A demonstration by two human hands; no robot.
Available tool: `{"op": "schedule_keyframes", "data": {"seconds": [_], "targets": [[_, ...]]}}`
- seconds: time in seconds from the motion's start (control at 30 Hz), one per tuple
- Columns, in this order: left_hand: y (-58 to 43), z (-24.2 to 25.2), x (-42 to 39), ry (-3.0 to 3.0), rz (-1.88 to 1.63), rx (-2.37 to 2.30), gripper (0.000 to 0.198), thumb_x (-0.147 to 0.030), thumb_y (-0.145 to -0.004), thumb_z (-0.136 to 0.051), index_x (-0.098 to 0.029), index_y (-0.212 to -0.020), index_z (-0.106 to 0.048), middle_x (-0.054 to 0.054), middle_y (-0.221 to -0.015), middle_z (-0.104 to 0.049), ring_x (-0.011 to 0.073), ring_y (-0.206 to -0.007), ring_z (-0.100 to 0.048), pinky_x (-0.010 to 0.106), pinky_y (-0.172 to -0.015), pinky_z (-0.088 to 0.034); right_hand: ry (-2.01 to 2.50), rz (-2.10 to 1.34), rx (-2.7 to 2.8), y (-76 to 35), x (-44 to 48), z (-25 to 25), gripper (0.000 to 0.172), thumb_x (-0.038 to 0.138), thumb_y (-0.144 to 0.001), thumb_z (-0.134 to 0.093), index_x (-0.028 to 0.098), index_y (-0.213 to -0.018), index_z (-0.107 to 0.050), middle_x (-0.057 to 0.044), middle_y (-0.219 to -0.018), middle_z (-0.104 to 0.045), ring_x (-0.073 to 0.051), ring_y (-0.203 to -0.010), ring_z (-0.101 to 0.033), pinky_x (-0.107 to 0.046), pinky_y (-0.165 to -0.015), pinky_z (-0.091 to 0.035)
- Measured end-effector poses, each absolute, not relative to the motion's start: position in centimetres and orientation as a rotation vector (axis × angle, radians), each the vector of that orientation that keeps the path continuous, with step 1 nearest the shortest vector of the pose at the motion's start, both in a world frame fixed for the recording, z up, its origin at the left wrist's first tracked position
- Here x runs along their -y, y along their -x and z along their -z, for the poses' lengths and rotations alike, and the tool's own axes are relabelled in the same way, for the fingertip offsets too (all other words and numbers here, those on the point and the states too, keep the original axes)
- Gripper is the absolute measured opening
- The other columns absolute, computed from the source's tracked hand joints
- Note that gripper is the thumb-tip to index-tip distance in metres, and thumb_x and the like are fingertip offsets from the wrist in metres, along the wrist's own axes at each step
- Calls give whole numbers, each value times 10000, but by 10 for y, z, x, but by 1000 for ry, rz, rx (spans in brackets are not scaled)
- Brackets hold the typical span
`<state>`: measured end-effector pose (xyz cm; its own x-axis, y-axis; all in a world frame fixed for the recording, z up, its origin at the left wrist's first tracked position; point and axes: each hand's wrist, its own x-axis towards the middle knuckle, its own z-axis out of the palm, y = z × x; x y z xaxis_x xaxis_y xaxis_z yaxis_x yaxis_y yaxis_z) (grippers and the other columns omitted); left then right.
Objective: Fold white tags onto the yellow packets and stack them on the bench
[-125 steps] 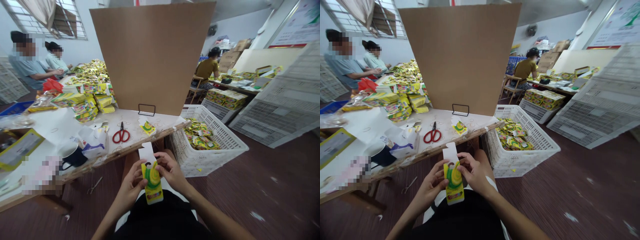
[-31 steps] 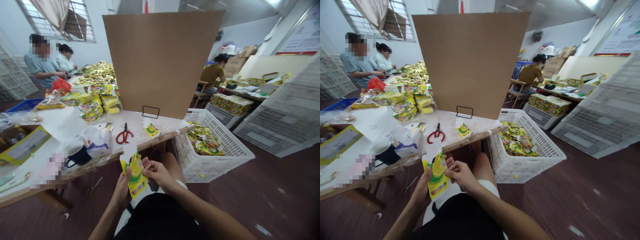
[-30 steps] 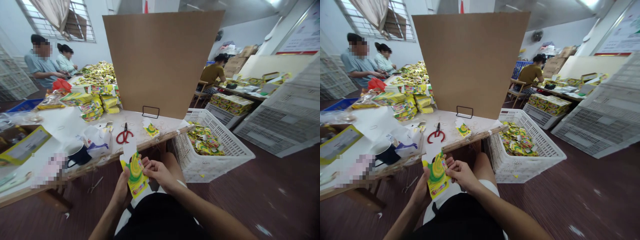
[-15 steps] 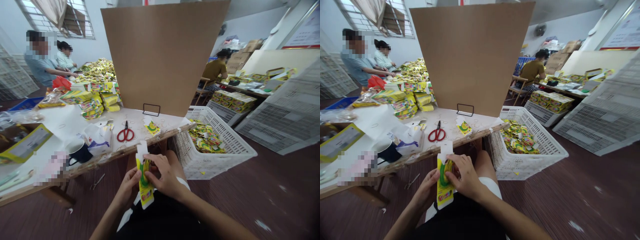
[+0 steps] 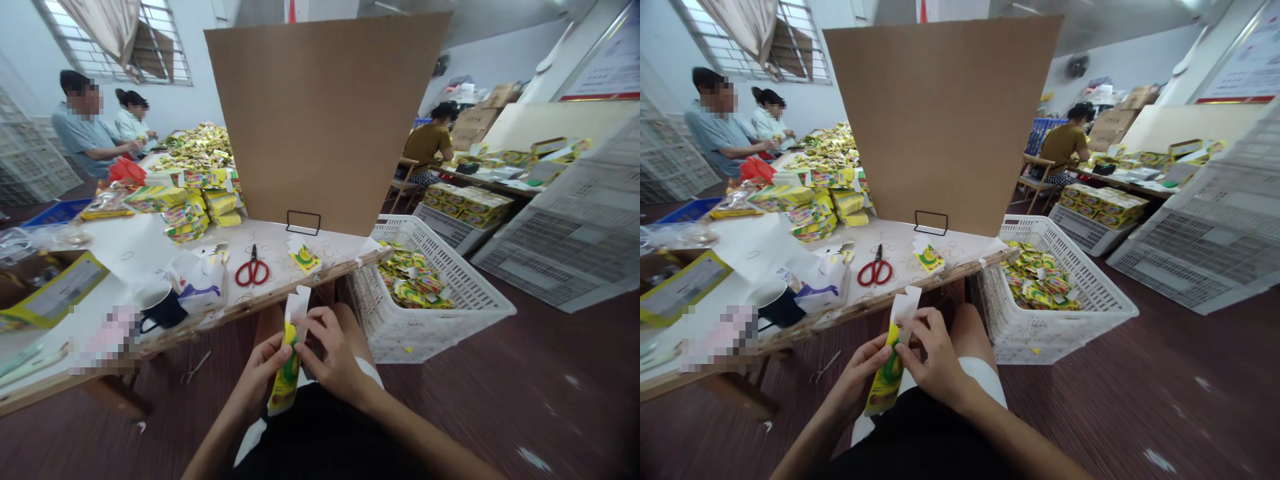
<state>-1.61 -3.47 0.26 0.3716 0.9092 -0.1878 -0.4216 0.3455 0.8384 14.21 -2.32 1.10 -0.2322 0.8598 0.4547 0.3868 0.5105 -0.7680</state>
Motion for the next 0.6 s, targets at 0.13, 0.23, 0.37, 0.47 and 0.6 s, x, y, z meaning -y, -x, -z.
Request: {"op": "schedule_keyframes", "data": {"seconds": [0.13,0.23,0.37,0.47,0.6], "targets": [[15,7,34,-784,-1049,-773,349,-355,-744,-696,-151,-1024,-655,79,-885,-726,209,-759,-670,271,-665,-497,1141,-847,1621,-141,23,3,356,342,-819,-595,188,-1138,-563,-93,-1086,-563,-213,-904,-536,-322,-767,-463],[11,12,34,-825,-1084,-824,378,-414,-766,-660,-151,-1035,-627,77,-894,-725,224,-771,-676,296,-678,-512,1158,-1034,1577,-140,22,10,238,386,-864,-530,174,-834,-634,-35,-768,-608,-171,-722,-546,-268,-650,-455],[10,12,33,-1064,-1090,-912,345,-369,-798,-630,-151,-1060,-577,85,-965,-704,233,-869,-663,306,-757,-509,1224,-992,1483,-142,21,8,254,393,-832,-572,172,-713,-609,-11,-660,-582,-150,-632,-525,-244,-566,-424],[12,9,34,-1127,-1119,-946,475,-294,-809,-625,-214,-1218,-398,76,-1017,-681,225,-908,-658,318,-773,-515,1189,-1047,1387,-145,23,1,191,371,-810,-604,187,-858,-590,-9,-700,-600,-150,-633,-555,-243,-557,-441],[13,3,38,-1108,-1130,-868,660,-269,-817,-608,-277,-1335,-199,89,-1095,-647,238,-978,-641,340,-800,-512,982,-1133,1359,-152,25,-2,346,331,-830,-587,236,-1134,-452,-33,-880,-619,-157,-736,-610,-255,-611,-490]]}}
